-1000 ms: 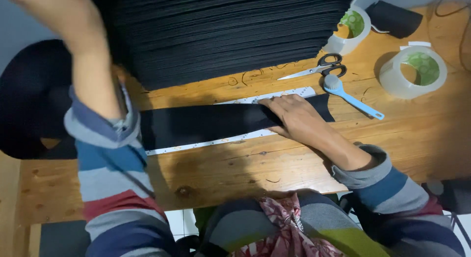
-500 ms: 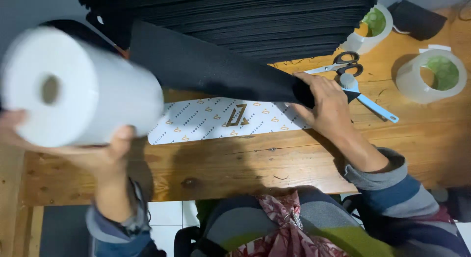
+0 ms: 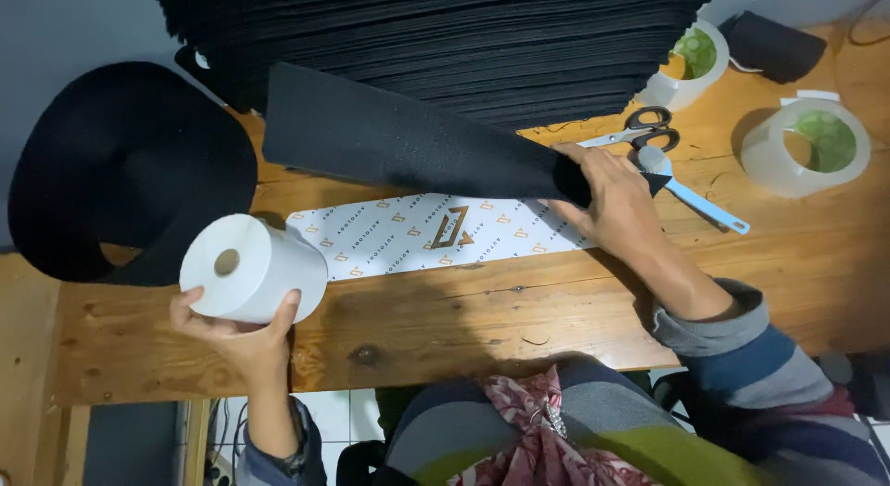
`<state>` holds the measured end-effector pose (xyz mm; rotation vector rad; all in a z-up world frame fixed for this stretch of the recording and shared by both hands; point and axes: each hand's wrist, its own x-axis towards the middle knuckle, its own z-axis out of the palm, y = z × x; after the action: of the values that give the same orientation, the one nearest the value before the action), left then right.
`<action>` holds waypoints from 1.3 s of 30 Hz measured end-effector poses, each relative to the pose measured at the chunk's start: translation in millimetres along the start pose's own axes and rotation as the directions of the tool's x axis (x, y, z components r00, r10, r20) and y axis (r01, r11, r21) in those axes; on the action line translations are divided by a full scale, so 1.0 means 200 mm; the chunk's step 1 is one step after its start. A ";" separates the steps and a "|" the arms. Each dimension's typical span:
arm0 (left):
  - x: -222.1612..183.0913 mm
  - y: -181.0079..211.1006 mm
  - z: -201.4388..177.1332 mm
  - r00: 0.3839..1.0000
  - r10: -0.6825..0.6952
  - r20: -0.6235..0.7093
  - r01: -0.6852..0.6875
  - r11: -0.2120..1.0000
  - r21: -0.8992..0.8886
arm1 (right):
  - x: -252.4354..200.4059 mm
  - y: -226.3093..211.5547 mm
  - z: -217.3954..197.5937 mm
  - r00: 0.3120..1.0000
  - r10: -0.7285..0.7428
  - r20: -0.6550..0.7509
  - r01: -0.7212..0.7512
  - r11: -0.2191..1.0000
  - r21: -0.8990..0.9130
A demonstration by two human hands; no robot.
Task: Applying adhesive to black strips and assembling them onto a template
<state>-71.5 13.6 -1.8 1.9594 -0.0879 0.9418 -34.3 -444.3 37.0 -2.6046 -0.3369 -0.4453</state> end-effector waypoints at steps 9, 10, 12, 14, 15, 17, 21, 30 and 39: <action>-0.01 0.02 -0.07 0.994 -0.105 0.016 0.103 0.993 0.059 | 0.01 0.00 0.00 0.999 0.014 0.046 -0.013 1.000 -0.015; 0.02 0.09 -0.10 0.994 -0.106 0.013 0.105 0.993 0.060 | 0.01 0.00 0.00 0.999 0.011 0.048 -0.010 1.000 -0.015; 0.09 0.22 -0.16 0.989 0.143 0.043 -0.150 0.956 0.251 | 0.01 0.00 0.00 0.998 -0.007 0.064 0.009 1.000 -0.026; 0.18 0.36 -0.09 0.950 0.304 0.071 -0.312 0.931 0.188 | 0.00 0.02 0.02 0.996 -0.033 0.080 0.036 0.998 -0.043; 0.22 0.43 -0.06 0.885 0.458 0.084 -0.465 0.877 0.123 | 0.00 0.03 0.02 0.994 -0.062 0.094 0.068 0.996 -0.060; 0.20 0.42 0.17 0.919 0.352 0.179 -0.336 0.935 -0.116 | 0.00 0.02 0.02 0.989 -0.101 0.111 0.108 0.993 -0.053; 0.21 0.44 0.52 0.636 0.308 0.708 -0.529 0.841 0.109 | -0.01 0.02 0.02 0.973 -0.158 0.169 0.169 0.984 -0.049; 0.20 0.32 0.86 0.435 0.196 0.879 -0.541 0.837 0.081 | 0.00 0.15 0.00 0.960 -0.247 0.131 0.258 0.964 -0.068; 0.18 0.15 0.91 0.542 0.316 0.778 -0.495 0.869 -0.009 | 0.18 0.11 -0.32 0.930 -0.261 -0.261 0.301 0.945 0.127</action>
<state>46.6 -131.8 -6.2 2.4854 -1.0254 0.3122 -11.2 -489.5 94.6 -2.3152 -0.6399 -0.7900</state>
